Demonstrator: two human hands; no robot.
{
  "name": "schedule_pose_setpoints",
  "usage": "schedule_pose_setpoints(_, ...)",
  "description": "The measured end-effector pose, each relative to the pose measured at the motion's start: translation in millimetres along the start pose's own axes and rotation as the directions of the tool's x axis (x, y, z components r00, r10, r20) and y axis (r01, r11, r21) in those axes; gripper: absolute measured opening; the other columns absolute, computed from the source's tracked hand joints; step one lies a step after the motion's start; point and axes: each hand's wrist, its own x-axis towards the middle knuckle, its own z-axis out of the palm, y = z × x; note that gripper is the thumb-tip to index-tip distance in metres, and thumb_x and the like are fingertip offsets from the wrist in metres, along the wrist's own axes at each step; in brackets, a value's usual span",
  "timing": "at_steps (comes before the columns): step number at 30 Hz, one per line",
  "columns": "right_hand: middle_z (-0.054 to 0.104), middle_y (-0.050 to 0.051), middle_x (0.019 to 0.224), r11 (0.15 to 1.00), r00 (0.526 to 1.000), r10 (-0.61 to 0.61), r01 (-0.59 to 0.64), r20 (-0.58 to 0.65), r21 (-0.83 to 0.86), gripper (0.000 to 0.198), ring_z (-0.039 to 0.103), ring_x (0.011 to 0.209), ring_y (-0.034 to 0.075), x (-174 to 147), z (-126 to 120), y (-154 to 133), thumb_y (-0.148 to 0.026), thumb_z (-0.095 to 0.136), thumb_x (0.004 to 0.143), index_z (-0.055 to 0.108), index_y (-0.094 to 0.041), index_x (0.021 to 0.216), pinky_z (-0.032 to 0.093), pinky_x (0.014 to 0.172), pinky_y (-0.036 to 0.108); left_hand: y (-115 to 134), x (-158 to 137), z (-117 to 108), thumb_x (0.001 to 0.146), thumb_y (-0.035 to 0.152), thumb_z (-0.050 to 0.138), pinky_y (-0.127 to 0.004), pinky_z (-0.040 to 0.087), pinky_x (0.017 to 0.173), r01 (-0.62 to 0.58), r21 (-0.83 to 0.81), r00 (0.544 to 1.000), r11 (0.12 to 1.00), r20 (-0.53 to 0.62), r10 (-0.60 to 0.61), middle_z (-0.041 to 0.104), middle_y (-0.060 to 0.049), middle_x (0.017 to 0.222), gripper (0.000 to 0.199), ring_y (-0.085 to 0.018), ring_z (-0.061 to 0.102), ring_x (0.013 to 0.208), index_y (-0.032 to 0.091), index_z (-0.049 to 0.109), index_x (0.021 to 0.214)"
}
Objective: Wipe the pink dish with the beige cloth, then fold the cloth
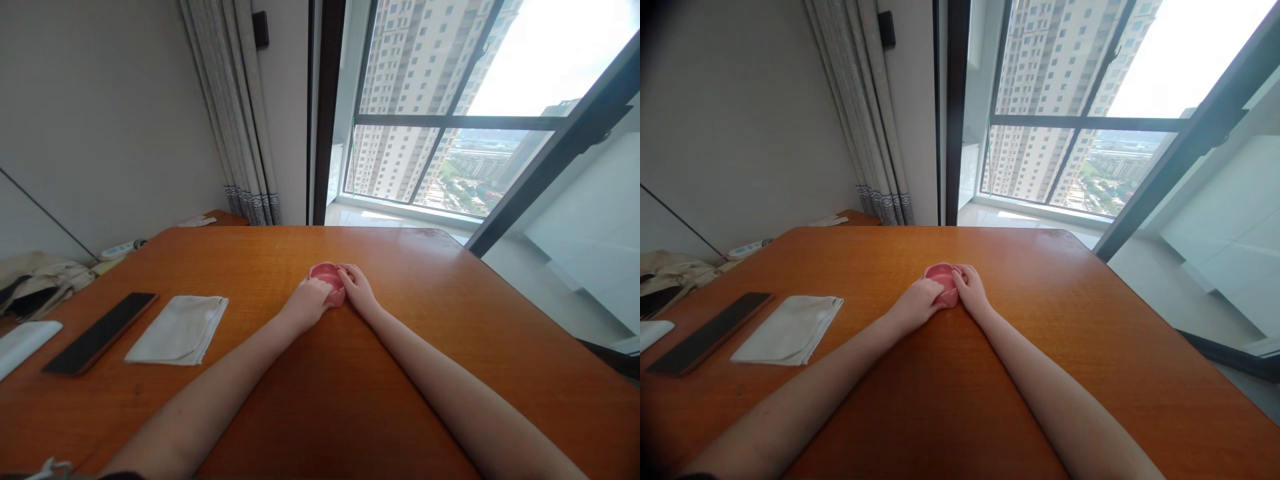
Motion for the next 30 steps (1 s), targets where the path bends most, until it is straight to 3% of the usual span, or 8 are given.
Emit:
schedule_pose_setpoints(4,0.062,0.009,0.1,1.0,1.0,-0.004,0.004,0.007,0.0,0.032,0.056,0.098,0.022,-1.1,-1.3,-0.9,-0.044,0.047,0.083,0.063,-0.02,0.096,0.043,0.091,0.039,-1.6,-5.1,-2.4,0.082,0.032,0.054,-0.04,0.037,0.1,-0.055,-0.052,0.998,0.997,-0.019,0.054,0.059,-0.012,0.113,0.022,-0.024,0.052,0.108,0.016,0.061,0.096)
schedule_pose_setpoints(7,0.062,0.009,0.104,0.998,1.0,0.029,-0.029,-0.008,0.05,0.036,0.055,0.102,0.022,-1.8,-3.3,-0.6,-0.047,0.044,0.085,0.062,-0.019,0.097,0.04,0.095,0.041,-11.6,-20.5,-14.5,0.083,0.033,0.05,-0.04,0.03,0.107,-0.084,-0.075,0.994,0.994,-0.078,0.078,0.035,-0.012,0.142,0.045,-0.024,0.032,0.131,0.018,0.047,0.126)
schedule_pose_setpoints(11,0.063,0.009,0.106,0.973,0.985,0.164,-0.152,-0.056,0.174,0.045,0.058,0.099,0.021,-1.5,-2.3,3.8,-0.051,0.032,0.088,0.057,-0.018,0.108,0.043,0.092,0.04,-61.1,-72.8,-44.5,0.088,0.022,0.027,-0.039,0.032,0.106,0.228,0.016,0.969,0.974,-0.103,-0.225,0.038,-0.009,0.141,0.041,-0.021,0.038,0.127,0.018,0.049,0.123)
schedule_pose_setpoints(16,0.063,0.008,0.105,0.979,0.989,0.137,-0.126,-0.061,0.158,0.045,0.057,0.102,0.021,-2.6,1.9,5.9,-0.05,0.032,0.089,0.054,-0.019,0.113,0.043,0.093,0.04,-145.8,-176.5,-75.2,0.081,0.015,0.027,-0.041,0.042,0.093,0.67,0.372,0.729,0.642,-0.17,-0.663,0.053,-0.012,0.122,0.041,-0.028,0.053,0.111,0.017,0.054,0.111)
schedule_pose_setpoints(17,0.063,0.009,0.106,0.982,0.99,0.13,-0.12,-0.055,0.148,0.045,0.057,0.103,0.021,-3.0,2.2,5.7,-0.05,0.033,0.089,0.054,-0.019,0.114,0.042,0.095,0.039,-157.4,-194.7,-77.4,0.082,0.022,0.03,-0.044,0.045,0.088,0.725,0.423,0.658,0.544,-0.192,-0.728,0.057,-0.014,0.114,0.037,-0.031,0.056,0.103,0.017,0.055,0.109)
schedule_pose_setpoints(21,0.062,0.009,0.11,0.986,0.99,0.13,-0.123,-0.056,0.113,0.046,0.056,0.105,0.02,-3.5,1.8,5.6,-0.051,0.031,0.089,0.054,-0.019,0.115,0.04,0.098,0.039,-178.7,-233.7,-74.5,0.077,0.046,0.042,-0.049,0.047,0.075,0.802,0.413,0.533,0.433,-0.165,-0.83,0.064,-0.015,0.096,0.046,-0.037,0.059,0.092,0.018,0.051,0.112)
schedule_pose_setpoints(23,0.061,0.009,0.11,0.988,0.989,0.127,-0.12,-0.069,0.1,0.046,0.055,0.106,0.02,-3.0,1.7,6.7,-0.051,0.031,0.089,0.054,-0.019,0.114,0.038,0.099,0.039,-177.6,-230.9,-70.3,0.077,0.044,0.042,-0.048,0.047,0.078,0.813,0.336,0.546,0.476,-0.156,-0.823,0.064,-0.013,0.102,0.046,-0.036,0.058,0.097,0.02,0.047,0.116)
schedule_pose_setpoints(30,0.052,0.01,0.119,0.995,0.992,0.006,-0.018,-0.122,-0.097,0.042,0.044,0.117,0.021,-5.6,-1.3,-2.3,-0.045,0.033,0.09,0.054,-0.019,0.115,0.03,0.105,0.042,-113.4,-149.4,-79.4,0.078,0.031,0.042,-0.038,0.044,0.089,0.637,0.077,0.768,0.767,-0.143,-0.624,0.056,-0.011,0.117,0.047,-0.027,0.055,0.105,0.019,0.047,0.123)
